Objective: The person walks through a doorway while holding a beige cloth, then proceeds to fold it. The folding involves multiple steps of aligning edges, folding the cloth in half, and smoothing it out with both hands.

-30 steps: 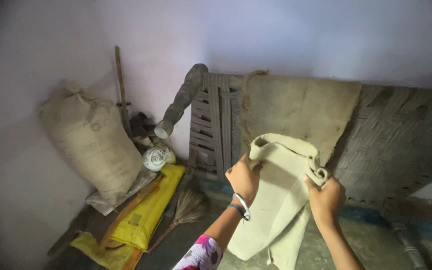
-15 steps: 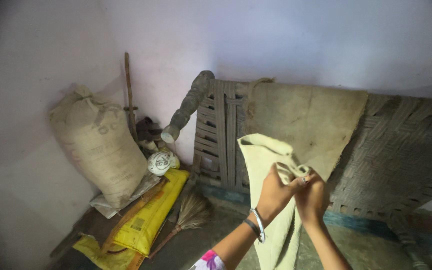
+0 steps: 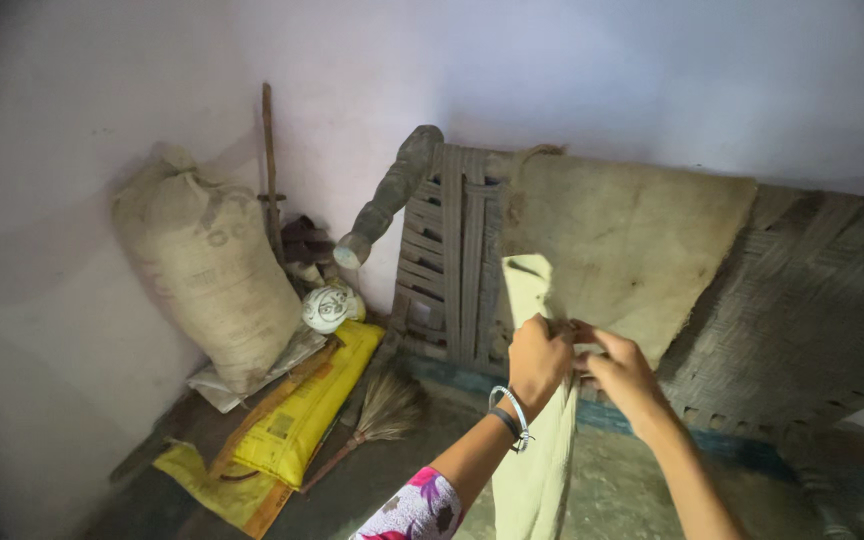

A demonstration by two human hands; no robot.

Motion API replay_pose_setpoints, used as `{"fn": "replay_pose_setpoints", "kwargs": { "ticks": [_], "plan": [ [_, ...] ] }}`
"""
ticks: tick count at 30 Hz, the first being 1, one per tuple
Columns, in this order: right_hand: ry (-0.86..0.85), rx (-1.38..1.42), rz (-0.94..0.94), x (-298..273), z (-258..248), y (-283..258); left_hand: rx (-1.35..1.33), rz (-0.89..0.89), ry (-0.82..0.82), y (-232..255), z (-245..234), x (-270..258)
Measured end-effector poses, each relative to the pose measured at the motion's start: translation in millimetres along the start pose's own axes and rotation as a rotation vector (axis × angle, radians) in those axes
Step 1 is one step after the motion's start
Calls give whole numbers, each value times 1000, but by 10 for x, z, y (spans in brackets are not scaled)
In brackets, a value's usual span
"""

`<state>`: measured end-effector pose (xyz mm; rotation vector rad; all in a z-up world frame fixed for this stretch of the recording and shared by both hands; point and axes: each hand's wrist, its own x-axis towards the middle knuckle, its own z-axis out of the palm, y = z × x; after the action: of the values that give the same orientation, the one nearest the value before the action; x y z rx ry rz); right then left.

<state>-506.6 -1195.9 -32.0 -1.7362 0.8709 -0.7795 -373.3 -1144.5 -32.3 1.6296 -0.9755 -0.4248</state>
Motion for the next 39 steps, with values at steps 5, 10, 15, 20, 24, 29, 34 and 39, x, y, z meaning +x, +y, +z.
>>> {"fn": "replay_pose_setpoints", "kwargs": {
  "ticks": [5, 10, 15, 20, 24, 29, 34, 39],
  "plan": [
    [-31, -16, 31, -15, 36, -299, 23, 243, -164, -61, -110, 65],
    [-55, -95, -3, 24, 66, -281, -39, 349, -363, -166, -252, 205],
    [-103, 35, -46, 94, 98, -94, -7, 413, -428, -277, -316, 298],
    [-82, 62, -60, 137, 197, 32, 11, 396, -391, -416, -327, 347],
    [-136, 115, -40, 133, 214, -60, 55, 424, -312, -449, -367, 320],
    [-40, -14, 224, 93, 239, -463, 108, 466, -352, -386, -366, 134],
    [25, -61, 305, 161, 337, -444, 247, 452, -419, -411, -322, 3],
    [32, 96, 339, 248, 286, -131, 304, 478, -457, -508, -328, -39]
  ]
}}
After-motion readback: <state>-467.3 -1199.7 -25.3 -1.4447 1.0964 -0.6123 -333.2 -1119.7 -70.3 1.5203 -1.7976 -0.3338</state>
